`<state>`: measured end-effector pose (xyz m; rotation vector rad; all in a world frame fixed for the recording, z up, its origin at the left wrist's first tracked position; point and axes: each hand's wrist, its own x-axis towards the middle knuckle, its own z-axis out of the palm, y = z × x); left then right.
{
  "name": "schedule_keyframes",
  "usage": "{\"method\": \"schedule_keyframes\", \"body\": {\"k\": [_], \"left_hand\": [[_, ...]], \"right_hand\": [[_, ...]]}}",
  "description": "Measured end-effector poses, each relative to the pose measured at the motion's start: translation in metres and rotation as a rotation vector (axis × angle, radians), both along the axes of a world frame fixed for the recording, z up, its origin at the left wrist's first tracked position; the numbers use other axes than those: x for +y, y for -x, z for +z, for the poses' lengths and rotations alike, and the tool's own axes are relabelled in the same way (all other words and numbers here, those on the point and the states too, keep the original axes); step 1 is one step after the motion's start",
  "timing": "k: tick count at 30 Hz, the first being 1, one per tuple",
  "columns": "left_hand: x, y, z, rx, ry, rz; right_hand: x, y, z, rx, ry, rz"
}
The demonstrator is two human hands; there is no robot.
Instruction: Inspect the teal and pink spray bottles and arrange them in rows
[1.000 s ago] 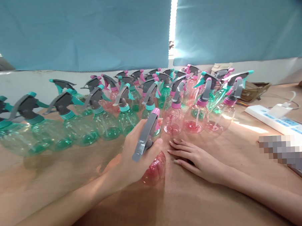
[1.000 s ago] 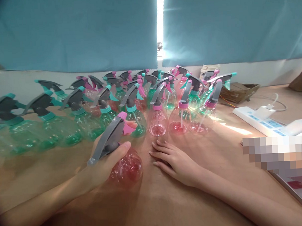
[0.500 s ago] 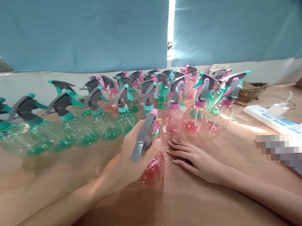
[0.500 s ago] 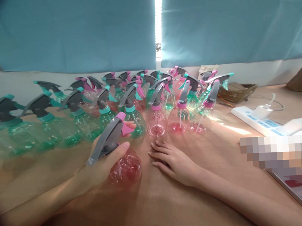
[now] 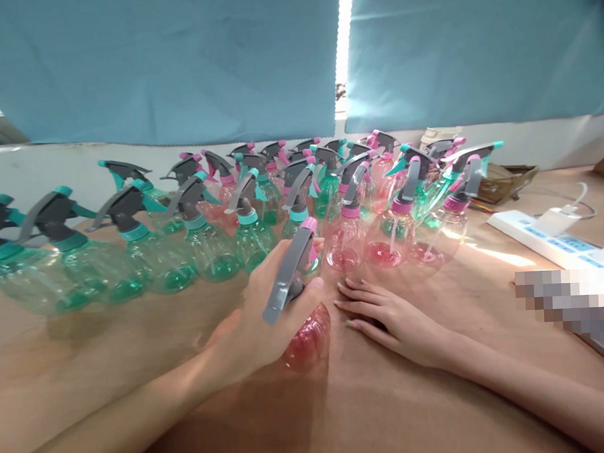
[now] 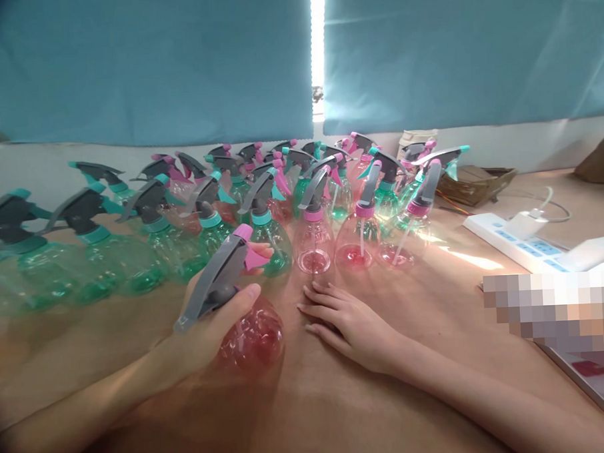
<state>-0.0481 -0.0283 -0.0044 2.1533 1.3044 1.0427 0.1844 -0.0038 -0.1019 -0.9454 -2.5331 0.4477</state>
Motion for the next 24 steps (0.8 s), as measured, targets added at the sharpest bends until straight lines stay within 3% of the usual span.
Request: {"method": "schedule_keyframes", "body": {"k": [24], "left_hand": [[-0.0008,0.0004,-0.0009,-0.018,0.013,0.009]], "right_hand": [[0.0001,0.0007,0.0025,-0.029,-0.008,0.011]]}}
